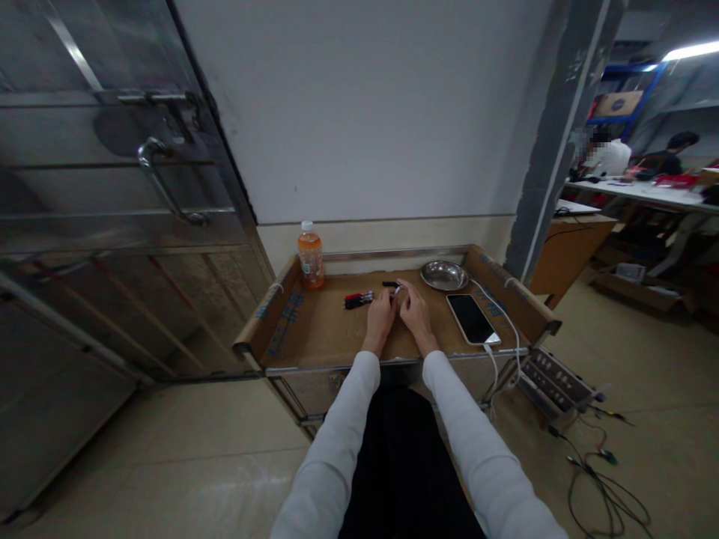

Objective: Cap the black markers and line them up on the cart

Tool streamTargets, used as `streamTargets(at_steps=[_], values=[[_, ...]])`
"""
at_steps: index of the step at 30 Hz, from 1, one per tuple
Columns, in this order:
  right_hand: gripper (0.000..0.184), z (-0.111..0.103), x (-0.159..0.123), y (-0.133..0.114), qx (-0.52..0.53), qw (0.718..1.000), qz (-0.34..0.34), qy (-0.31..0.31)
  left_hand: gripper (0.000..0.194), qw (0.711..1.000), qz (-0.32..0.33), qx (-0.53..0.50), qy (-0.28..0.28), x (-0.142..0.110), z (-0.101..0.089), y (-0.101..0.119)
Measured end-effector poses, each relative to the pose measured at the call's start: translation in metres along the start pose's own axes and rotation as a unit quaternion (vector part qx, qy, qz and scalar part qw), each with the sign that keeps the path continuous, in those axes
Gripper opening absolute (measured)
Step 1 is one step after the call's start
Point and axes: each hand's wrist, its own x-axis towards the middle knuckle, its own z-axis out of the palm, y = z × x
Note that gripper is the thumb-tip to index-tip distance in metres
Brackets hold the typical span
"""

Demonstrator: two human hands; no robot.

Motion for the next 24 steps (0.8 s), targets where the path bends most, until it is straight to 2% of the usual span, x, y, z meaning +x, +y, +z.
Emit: streamTargets(at_steps=[3, 7, 11, 15, 18, 24], values=[[0.066, -0.002, -0.002, -0.004, 0.008, 1.0, 0.0, -0.008, 0.019, 1.0, -0.007, -0.007, 0.028, -0.002, -0.001, -0.001], [0.069, 0.001, -0.002, -0.004, 0.0, 1.0, -0.018, -0.022, 0.024, 0.995, -0.042, 0.036, 0.083, -0.005, -0.006, 0.001], [0.059, 0.009, -0.002, 0.0, -0.078, 0.996, 0.001, -0.035, 0.026, 0.98, -0.12, 0.102, 0.122, -0.01, -0.009, 0.001], [0.04, 0.015, -0.002, 0.005, -0.17, 0.981, 0.052, -0.072, 0.026, 0.96, -0.207, 0.148, 0.121, -0.014, -0.01, 0.001], [0.03, 0.016, -0.003, 0.007, -0.199, 0.973, 0.054, -0.099, 0.03, 0.955, -0.231, 0.153, 0.11, -0.016, -0.012, 0.003], [0.032, 0.017, -0.003, 0.006, -0.222, 0.968, 0.062, -0.101, 0.032, 0.946, -0.269, 0.154, 0.097, -0.018, -0.016, 0.006]])
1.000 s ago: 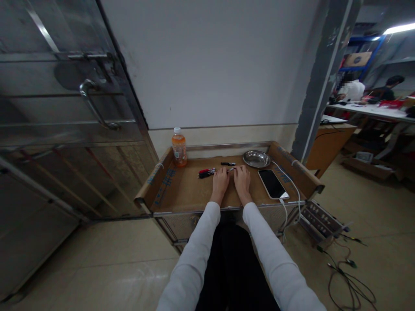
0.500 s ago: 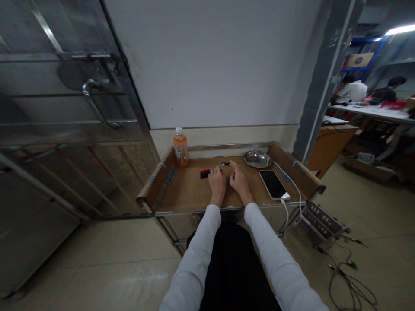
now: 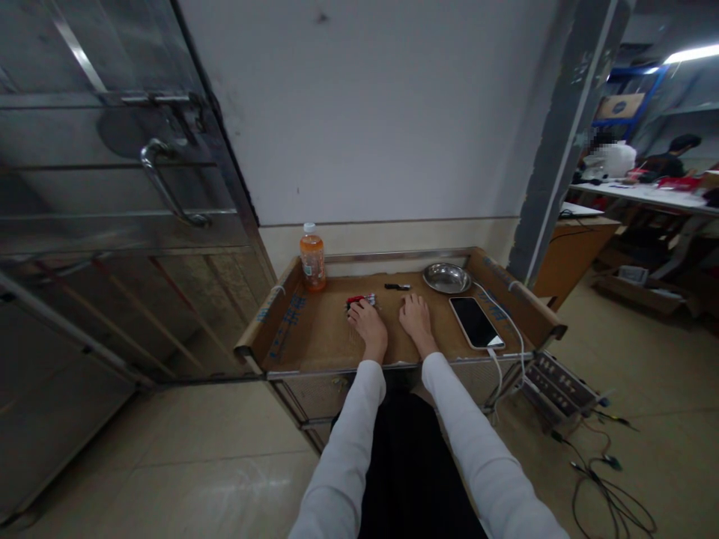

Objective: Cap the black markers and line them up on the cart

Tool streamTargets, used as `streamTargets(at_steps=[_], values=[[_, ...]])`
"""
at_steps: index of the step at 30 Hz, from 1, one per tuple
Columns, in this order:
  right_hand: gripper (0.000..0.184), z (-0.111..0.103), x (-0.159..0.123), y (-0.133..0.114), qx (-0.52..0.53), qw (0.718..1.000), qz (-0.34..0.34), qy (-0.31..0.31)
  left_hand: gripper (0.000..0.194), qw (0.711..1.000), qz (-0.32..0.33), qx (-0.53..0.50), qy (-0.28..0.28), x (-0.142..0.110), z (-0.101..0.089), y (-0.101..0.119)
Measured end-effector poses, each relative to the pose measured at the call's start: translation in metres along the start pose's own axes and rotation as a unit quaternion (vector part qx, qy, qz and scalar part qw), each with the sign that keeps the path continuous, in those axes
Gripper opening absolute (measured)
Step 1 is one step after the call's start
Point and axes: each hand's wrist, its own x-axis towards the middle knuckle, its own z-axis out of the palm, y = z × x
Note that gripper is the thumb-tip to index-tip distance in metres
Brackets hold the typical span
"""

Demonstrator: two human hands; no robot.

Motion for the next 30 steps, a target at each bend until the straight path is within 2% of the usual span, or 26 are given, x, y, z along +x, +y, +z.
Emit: streamTargets(at_steps=[6, 14, 18, 22, 30], values=[[0.044, -0.001, 0.003, -0.007, -0.02, 0.998, 0.057, -0.014, 0.027, 0.999, -0.015, 0.013, -0.033, 0.001, -0.003, 0.001], [0.047, 0.001, 0.018, -0.009, -0.028, 0.997, 0.068, -0.038, 0.029, 0.998, 0.007, 0.062, -0.005, 0.002, 0.004, 0.001], [0.044, 0.006, 0.02, -0.008, -0.017, 0.997, 0.081, -0.012, 0.033, 0.994, 0.081, 0.071, 0.001, 0.001, 0.009, 0.0], [0.041, 0.008, 0.021, -0.007, -0.01, 0.995, 0.096, 0.01, 0.039, 0.983, 0.165, 0.082, -0.022, 0.002, 0.012, 0.002], [0.028, 0.006, 0.02, -0.003, -0.008, 0.997, 0.068, 0.036, 0.038, 0.972, 0.212, 0.092, -0.048, 0.006, 0.02, 0.007]])
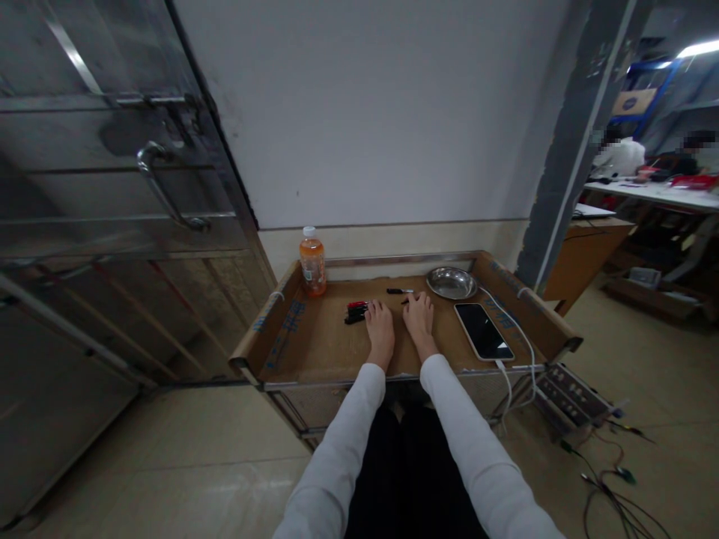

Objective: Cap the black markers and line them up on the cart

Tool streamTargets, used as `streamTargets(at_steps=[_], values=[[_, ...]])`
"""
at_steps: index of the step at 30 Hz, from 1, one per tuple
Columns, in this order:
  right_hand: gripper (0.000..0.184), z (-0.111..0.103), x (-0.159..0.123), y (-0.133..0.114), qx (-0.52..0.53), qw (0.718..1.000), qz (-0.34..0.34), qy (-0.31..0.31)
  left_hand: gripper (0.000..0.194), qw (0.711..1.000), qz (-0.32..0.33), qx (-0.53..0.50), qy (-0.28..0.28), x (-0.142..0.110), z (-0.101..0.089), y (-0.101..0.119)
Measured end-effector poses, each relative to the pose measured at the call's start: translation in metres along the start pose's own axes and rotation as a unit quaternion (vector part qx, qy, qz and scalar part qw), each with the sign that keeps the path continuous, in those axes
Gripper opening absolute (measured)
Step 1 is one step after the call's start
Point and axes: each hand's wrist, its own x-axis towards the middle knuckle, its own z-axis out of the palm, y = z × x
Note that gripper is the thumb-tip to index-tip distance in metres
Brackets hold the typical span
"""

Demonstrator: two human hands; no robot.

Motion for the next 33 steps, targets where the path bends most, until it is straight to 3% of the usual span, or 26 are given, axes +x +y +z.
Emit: streamTargets(at_steps=[8, 16, 33], values=[[0.028, -0.003, -0.004, 0.003, -0.016, 0.999, -0.029, -0.022, 0.028, 0.991, 0.107, -0.085, -0.005, 0.021, 0.015, 0.007], [0.03, -0.006, -0.006, 0.003, -0.001, 1.0, 0.01, -0.013, 0.022, 0.984, 0.071, -0.16, 0.017, 0.026, 0.032, 0.002], [0.032, -0.01, -0.009, 0.001, -0.023, 0.999, 0.002, -0.026, 0.02, 0.981, 0.109, -0.159, 0.004, 0.023, 0.02, 0.003]])
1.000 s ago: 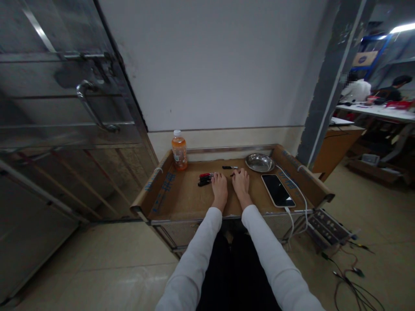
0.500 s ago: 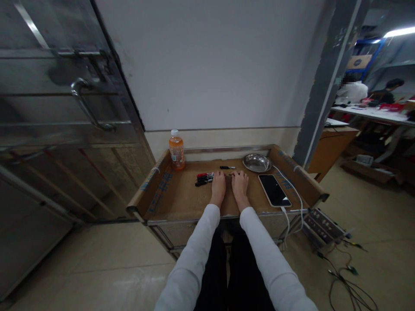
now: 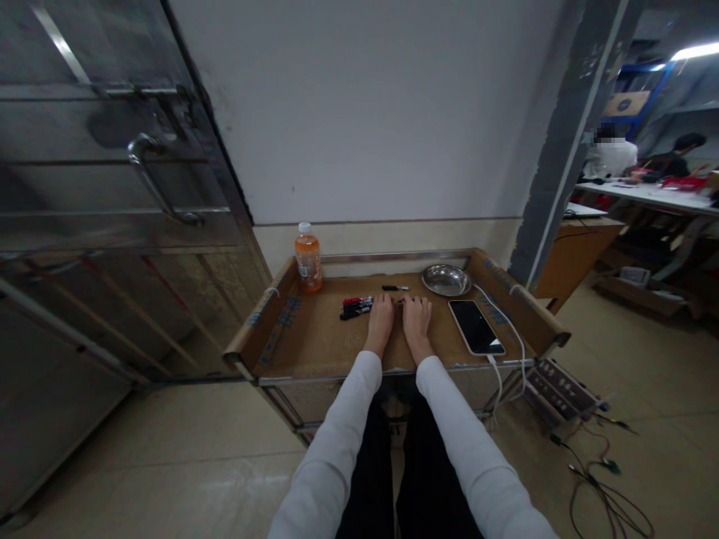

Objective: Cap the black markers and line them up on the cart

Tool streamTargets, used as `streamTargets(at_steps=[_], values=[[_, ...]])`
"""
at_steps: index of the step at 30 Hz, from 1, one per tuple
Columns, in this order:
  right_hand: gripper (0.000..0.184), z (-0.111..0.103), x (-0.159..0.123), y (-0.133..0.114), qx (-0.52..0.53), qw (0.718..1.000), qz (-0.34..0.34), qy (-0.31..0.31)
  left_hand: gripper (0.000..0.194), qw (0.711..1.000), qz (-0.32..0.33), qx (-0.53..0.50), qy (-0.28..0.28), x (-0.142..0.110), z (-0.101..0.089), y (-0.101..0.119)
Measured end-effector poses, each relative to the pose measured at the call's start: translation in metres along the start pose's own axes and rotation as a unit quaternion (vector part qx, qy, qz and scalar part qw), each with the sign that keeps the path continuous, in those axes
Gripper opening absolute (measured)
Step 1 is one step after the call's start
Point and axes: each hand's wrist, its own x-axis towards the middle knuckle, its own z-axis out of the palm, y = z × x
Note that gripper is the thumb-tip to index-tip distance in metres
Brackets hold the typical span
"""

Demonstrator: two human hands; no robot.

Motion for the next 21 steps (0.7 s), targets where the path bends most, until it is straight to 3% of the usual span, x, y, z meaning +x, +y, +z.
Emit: streamTargets(at_steps=[7, 12, 16, 21], values=[[0.034, -0.001, -0.001, 0.0, 0.054, 0.998, -0.036, 0.006, 0.022, 1.0, 0.003, -0.024, -0.002, 0.001, -0.005, 0.005], [0.033, 0.0, 0.001, 0.003, 0.082, 0.996, 0.033, 0.014, 0.025, 0.998, 0.035, -0.058, 0.008, 0.004, -0.007, 0.012], [0.032, -0.003, 0.001, 0.005, 0.096, 0.992, 0.059, 0.055, 0.037, 0.998, 0.035, -0.023, 0.04, 0.011, -0.001, 0.014], [0.032, -0.01, -0.008, 0.0, 0.104, 0.989, 0.056, 0.092, 0.045, 0.998, 0.061, 0.016, -0.018, 0.025, 0.01, 0.011]])
